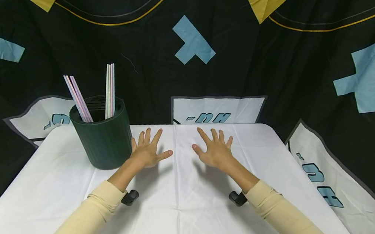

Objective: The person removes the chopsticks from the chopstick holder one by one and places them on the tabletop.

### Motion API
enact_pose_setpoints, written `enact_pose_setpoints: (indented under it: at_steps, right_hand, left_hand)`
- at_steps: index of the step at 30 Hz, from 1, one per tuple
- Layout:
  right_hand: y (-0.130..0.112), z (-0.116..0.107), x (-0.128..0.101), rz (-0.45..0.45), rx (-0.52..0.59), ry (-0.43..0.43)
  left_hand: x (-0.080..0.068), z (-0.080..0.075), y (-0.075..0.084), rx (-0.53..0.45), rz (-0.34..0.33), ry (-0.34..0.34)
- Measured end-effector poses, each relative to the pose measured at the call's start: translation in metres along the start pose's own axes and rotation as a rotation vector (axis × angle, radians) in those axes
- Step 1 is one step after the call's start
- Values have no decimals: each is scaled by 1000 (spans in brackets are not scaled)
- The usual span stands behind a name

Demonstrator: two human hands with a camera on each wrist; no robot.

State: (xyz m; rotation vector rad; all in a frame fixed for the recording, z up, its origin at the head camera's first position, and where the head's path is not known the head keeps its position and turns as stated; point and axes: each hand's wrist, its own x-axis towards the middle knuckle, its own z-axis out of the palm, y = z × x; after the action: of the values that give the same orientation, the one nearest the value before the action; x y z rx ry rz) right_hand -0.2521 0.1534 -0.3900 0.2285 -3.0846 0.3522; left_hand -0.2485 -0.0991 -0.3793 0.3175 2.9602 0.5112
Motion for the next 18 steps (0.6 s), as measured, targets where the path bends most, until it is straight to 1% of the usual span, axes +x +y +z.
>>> enact_pose_setpoints:
  at_steps: [4, 7, 12, 14, 18]
  right_hand:
    - [0, -8, 0, 4, -7, -5]
    - [-1, -14, 0, -4, -3, 7]
    - [-7, -28, 2, -28, 4, 29]
    - [-11, -34, 3, -32, 11, 12]
    - [-21, -46, 6, -43, 31, -52]
  left_hand:
    - [-2, -7, 1, 15, 16, -4]
    - [-3, -13, 1, 8, 24, -12]
    - [-6, -27, 2, 1, 29, -50]
    - [-9, -35, 2, 11, 36, -73]
    - [-16, -54, 3, 38, 76, -123]
